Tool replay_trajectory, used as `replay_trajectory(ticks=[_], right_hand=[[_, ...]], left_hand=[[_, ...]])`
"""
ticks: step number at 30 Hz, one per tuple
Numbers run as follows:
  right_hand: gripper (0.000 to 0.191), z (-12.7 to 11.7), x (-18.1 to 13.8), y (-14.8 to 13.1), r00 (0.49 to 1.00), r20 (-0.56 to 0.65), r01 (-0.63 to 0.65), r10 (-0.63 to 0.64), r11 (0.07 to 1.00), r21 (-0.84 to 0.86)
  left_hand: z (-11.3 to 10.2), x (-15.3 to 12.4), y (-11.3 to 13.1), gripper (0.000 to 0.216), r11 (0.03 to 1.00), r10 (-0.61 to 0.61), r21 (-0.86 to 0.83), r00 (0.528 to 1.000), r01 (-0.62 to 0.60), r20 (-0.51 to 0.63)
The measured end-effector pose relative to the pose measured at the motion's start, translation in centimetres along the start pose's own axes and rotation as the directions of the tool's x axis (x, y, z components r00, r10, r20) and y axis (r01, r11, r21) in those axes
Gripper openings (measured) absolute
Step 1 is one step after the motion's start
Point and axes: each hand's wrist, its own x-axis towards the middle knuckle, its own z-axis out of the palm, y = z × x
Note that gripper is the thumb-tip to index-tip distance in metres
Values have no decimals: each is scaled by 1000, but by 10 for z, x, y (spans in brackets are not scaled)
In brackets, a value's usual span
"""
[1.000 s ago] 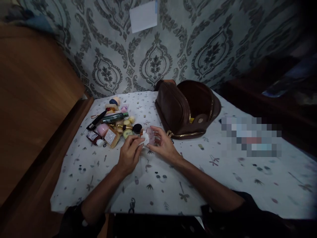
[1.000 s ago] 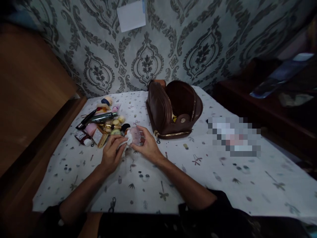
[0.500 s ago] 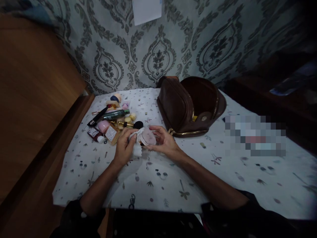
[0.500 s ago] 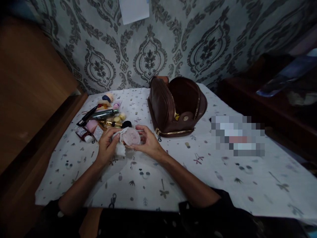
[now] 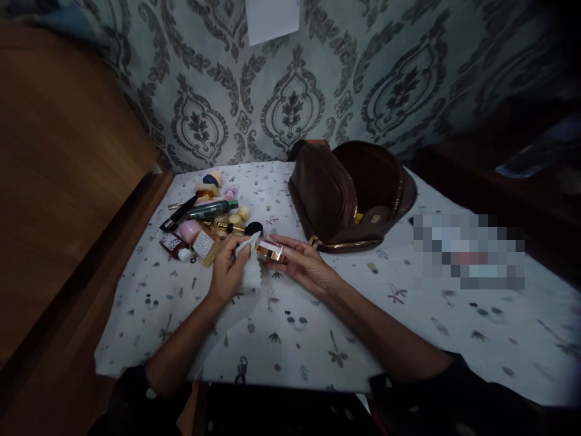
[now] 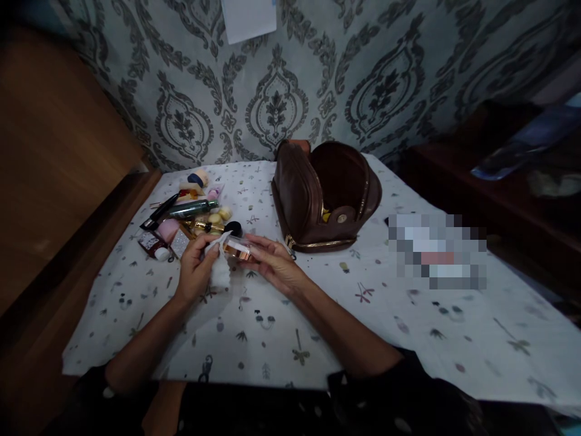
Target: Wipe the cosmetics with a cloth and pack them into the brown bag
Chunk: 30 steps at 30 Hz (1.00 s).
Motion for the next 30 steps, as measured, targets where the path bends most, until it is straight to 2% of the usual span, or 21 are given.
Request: replay_trajectory(ticks=[4,8,14,18,23,26,30], right_hand=[[55,-2,3,4,998,-12,64,-64,998,20],[44,0,7,9,993,-86,85,-83,996,19],[32,5,5,9,993,-79,94,-89,994,50],[38,7,1,5,1000,-23,18,-15,990,143],[48,9,0,3,1000,15,13,-15,997,79],[56,9,0,3,999,46,24,-26,999,49],[51,9,-1,4,994,100,32,-33,999,16]], left_hand=[[2,0,-1,17,999,-26,-24,1000,26,-3],[3,0,1,19,998,-59,-37,998,59,12],[4,0,-2,21,996,-68,-50,998,69,15],[6,-1,-9,20,991,-101,-79,993,105,54],[7,-1,-14,21,993,-97,-64,994,100,59],[6,0,-18,23,986,-139,-85,988,144,64],[6,1,-24,23,972,-187,-130,980,195,72]])
